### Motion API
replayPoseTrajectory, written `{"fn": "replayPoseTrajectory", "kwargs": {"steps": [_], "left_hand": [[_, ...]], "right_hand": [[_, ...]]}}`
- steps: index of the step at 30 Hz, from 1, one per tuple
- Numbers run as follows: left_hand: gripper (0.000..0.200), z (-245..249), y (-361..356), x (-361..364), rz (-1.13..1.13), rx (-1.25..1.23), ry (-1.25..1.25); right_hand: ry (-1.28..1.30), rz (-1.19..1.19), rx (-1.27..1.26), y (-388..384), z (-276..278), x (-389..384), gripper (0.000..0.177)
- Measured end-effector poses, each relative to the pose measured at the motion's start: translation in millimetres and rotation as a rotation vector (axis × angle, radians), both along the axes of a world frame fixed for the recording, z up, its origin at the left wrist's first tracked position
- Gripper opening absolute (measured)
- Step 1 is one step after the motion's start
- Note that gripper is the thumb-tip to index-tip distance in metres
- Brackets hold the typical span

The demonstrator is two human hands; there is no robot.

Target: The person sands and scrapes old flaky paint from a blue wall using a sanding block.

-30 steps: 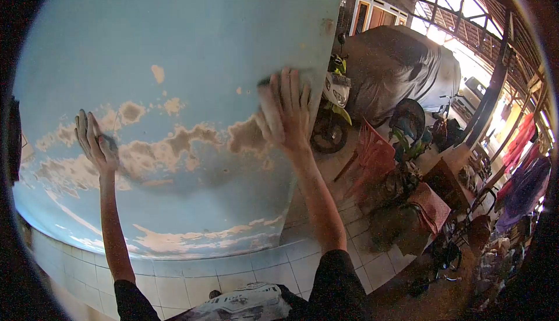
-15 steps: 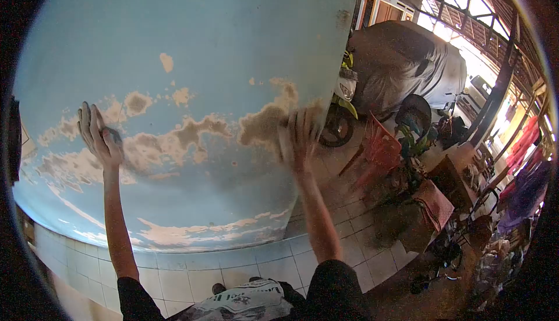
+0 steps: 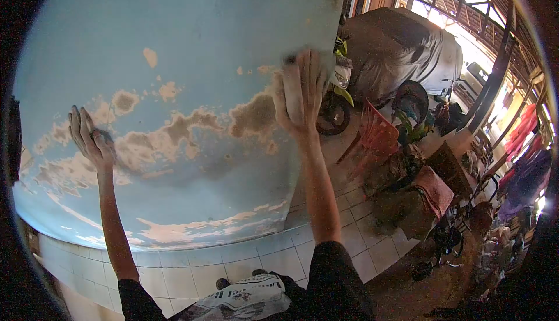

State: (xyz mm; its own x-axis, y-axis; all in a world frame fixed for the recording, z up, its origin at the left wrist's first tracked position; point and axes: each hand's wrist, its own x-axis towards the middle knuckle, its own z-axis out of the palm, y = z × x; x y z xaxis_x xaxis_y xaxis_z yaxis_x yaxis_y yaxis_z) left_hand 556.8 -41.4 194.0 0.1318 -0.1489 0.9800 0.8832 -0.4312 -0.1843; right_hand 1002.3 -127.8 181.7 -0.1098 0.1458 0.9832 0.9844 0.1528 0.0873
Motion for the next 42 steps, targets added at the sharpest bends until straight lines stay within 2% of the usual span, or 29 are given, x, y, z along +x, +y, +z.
{"fn": "replayPoseTrajectory", "kwargs": {"steps": [3,5,8,10,11,13,20,25,27,29,33,37,39,41,42], "left_hand": [[0.051,0,-1,2,-0.023,-0.009,-0.014],[0.051,1,-1,3,-0.015,-0.002,-0.016],[0.050,2,-3,2,-0.003,0.010,0.006],[0.050,2,-1,2,0.005,0.024,0.014],[0.050,3,0,2,0.005,0.028,0.014],[0.050,2,-1,1,0.000,0.023,0.023],[0.051,4,-2,1,-0.022,0.036,0.026],[0.050,5,-3,5,-0.059,0.057,0.059],[0.050,4,-1,5,-0.057,0.052,0.026],[0.050,3,2,2,-0.043,0.060,0.021],[0.051,3,2,0,-0.024,0.065,0.038],[0.051,3,1,2,-0.037,0.072,0.045],[0.051,2,3,-2,-0.005,0.062,0.044],[0.051,5,0,3,-0.028,0.076,0.054],[0.050,6,-2,5,-0.054,0.088,0.064]], "right_hand": [[0.197,0.139,-0.076,-14,-83,-7,0.063],[0.205,0.189,-0.082,-13,-103,-2,0.063],[0.313,0.182,-0.197,-10,-95,8,0.061],[0.274,0.262,0.026,-8,-46,8,0.060],[0.275,0.263,0.028,-9,-45,3,0.060],[0.522,0.492,-0.128,-18,-54,-13,0.060],[0.477,0.343,-0.200,-15,-111,-2,0.057],[0.317,0.447,-0.082,-7,-100,8,0.058],[0.284,0.468,-0.059,-13,-111,6,0.059],[0.205,0.327,-0.211,-20,-141,5,0.059],[0.404,0.395,-0.188,-23,-83,0,0.058],[0.488,0.750,-0.007,-24,-32,9,0.058],[0.351,0.283,-0.082,-19,-82,14,0.059],[0.133,0.064,-0.062,-28,-125,-11,0.043],[0.132,0.065,-0.060,-28,-134,-11,0.043]]}}
